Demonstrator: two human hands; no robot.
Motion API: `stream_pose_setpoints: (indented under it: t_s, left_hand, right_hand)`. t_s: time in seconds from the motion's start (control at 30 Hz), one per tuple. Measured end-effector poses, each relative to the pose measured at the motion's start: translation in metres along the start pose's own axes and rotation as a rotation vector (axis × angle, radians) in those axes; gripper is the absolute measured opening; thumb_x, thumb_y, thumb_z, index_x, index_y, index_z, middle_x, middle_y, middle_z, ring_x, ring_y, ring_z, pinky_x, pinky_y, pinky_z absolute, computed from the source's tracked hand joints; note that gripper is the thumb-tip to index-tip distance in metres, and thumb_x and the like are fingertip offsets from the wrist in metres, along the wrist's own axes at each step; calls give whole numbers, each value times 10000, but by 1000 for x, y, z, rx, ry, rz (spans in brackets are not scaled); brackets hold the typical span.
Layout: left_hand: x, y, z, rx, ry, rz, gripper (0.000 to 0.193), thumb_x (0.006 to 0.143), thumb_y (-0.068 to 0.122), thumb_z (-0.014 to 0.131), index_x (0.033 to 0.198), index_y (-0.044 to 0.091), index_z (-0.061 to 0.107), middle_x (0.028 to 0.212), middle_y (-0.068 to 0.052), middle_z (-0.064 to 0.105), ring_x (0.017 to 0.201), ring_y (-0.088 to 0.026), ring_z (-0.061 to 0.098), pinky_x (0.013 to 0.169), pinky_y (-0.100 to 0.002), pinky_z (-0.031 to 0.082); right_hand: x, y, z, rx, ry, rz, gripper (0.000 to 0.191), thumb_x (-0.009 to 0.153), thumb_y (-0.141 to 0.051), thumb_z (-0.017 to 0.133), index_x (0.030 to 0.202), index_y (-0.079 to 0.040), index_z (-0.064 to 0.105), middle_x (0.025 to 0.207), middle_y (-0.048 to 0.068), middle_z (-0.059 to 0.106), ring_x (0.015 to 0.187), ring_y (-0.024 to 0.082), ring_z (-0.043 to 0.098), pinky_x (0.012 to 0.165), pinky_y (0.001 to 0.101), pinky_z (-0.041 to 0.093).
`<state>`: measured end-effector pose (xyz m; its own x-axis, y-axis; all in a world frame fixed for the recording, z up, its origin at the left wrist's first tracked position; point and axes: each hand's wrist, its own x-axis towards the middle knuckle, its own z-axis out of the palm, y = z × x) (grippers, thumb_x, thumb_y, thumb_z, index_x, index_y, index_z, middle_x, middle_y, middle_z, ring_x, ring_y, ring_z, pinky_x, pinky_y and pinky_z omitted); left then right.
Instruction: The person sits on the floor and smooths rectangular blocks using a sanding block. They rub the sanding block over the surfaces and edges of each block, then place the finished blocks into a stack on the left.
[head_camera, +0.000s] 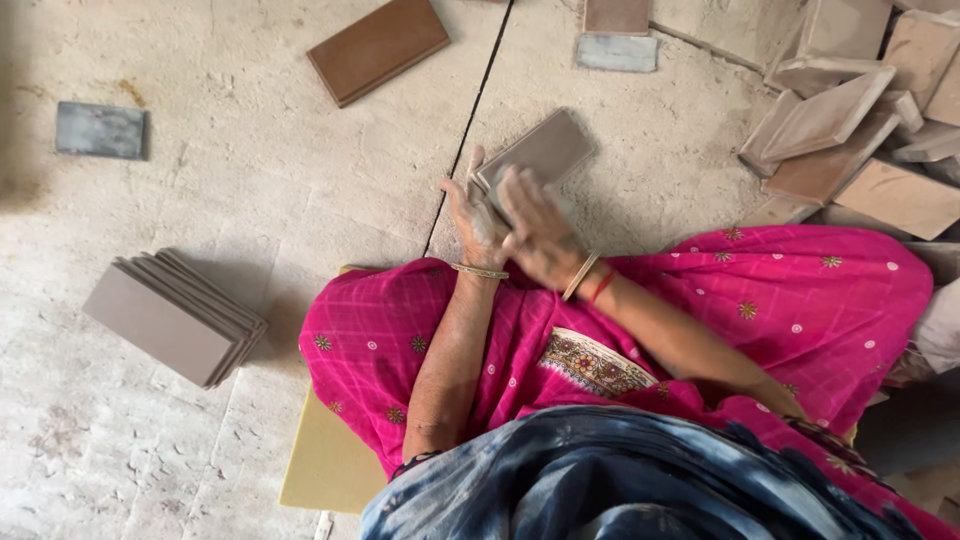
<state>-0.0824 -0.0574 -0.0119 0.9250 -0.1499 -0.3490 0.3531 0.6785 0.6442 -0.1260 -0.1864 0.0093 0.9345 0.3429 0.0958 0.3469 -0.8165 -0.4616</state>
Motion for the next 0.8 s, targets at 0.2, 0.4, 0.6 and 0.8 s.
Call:
stream_pose_setpoints:
  t_s: [0.2,0.4,0.6,0.8]
  left_hand:
    - [-11,7,-1,-128,-52,-116,1108,839,881,204,1640,115,237,1616,-240,316,1503,-420,301,1191,-593,328]
    - [1,0,3,-157,-97,-67,1106,857,873,250,1646,100,191,1637,-262,309,1526,-413,303,1231,-556,299]
    - [3,-5,-15,-156,-50,-60,1132,898,849,248,1684,35,223,1554,-364,199,1388,-408,304,1210,-615,257]
    - [-6,8,2,-197,-23,-130,1027,902,798,193,1618,62,179,1614,-296,263,1484,-409,311,1179,-578,322]
  right_hand:
    - [31,25,-22,-38,-218,230,1108,862,-757,-196,1411,-12,413,1418,244,417,1315,365,419,1105,452,407]
    - [24,37,-34,104,47,242,1259,858,-847,-143,1504,111,355,1470,301,365,1419,399,346,1203,484,326]
    - [6,-23,6,67,-75,-27,1152,873,-787,-167,1595,16,235,1692,220,219,1592,372,224,1317,533,176]
    - [53,63,-8,-25,-116,196,1141,859,-821,-109,1632,-17,133,1705,200,90,1590,330,88,1279,489,88]
